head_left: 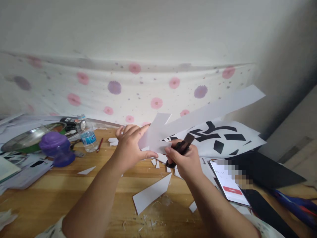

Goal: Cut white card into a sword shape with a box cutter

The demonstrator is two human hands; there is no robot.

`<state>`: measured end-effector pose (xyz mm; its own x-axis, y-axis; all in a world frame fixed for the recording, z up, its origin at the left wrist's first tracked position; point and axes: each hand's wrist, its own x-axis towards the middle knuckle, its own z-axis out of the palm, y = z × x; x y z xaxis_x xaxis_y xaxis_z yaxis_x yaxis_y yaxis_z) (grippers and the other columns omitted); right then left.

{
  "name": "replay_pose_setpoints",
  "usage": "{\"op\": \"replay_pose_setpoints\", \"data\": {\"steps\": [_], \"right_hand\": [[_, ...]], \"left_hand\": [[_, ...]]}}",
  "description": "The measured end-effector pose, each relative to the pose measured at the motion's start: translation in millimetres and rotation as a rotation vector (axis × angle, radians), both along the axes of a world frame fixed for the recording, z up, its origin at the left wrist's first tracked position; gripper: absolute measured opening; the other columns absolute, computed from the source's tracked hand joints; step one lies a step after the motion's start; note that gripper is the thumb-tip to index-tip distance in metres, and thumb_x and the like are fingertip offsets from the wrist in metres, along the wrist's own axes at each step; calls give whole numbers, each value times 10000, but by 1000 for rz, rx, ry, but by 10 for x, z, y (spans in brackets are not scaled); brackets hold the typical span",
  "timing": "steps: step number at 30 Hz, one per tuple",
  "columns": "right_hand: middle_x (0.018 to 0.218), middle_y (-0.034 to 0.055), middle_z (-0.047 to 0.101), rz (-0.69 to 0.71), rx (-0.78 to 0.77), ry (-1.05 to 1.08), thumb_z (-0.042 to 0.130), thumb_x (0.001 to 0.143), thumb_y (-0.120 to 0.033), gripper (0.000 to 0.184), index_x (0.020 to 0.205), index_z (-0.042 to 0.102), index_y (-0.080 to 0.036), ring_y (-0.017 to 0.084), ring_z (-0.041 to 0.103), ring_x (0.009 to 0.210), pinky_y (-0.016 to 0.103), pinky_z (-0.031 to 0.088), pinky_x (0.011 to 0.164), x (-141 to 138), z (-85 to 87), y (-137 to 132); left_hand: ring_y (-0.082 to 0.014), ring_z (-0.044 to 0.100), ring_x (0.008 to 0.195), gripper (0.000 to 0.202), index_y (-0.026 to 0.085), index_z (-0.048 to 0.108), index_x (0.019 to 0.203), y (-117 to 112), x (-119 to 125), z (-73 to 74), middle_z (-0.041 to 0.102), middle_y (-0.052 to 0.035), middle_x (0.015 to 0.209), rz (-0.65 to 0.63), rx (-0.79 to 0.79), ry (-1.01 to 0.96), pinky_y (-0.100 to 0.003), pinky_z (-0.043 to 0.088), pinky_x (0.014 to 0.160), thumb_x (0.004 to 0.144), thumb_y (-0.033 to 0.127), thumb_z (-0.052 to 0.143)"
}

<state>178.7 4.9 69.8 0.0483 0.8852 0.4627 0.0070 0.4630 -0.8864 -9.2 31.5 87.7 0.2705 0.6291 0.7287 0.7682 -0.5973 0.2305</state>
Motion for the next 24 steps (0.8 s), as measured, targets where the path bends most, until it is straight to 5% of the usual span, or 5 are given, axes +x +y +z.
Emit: {"op": "replay_pose_setpoints", "data": {"steps": [3, 8, 11, 24], "right_hand": [[438, -45, 534, -119, -137, 78, 722, 636, -362, 233, 620, 569, -186, 94, 459, 380, 232, 375, 404, -81, 11, -27], [422, -39, 514, -149, -160, -8, 683, 608, -407, 261, 566, 541, -192, 102, 438, 391, 248, 347, 414, -120, 10, -5], [433, -41, 494, -207, -123, -122, 622, 628, -396, 230, 554, 527, -200, 112, 437, 426, 267, 359, 453, -134, -2, -8], [471, -63, 385, -313, 132, -370, 538, 703, -307, 249, 523, 391, -217, 88, 351, 472, 249, 306, 483, -155, -48, -19]], "left_hand": [[-371, 427, 1290, 912, 259, 480, 1364, 48, 22, -63, 490, -161, 1396, -11, 145, -74, -548, 270, 1069, 596, 651, 778], [-288, 505, 1193, 49, 253, 683, 827, -17, 149, -97, 587, -61, 1084, -24, 381, -186, -489, 339, 1008, 845, 294, 663], [-276, 540, 1090, 121, 242, 661, 691, -62, 228, -104, 594, -35, 975, -5, 303, -156, -513, 335, 966, 802, 221, 704], [-293, 526, 1044, 105, 223, 648, 725, -90, 255, -94, 605, -58, 984, 3, 210, -112, -549, 337, 914, 819, 177, 636]]}}
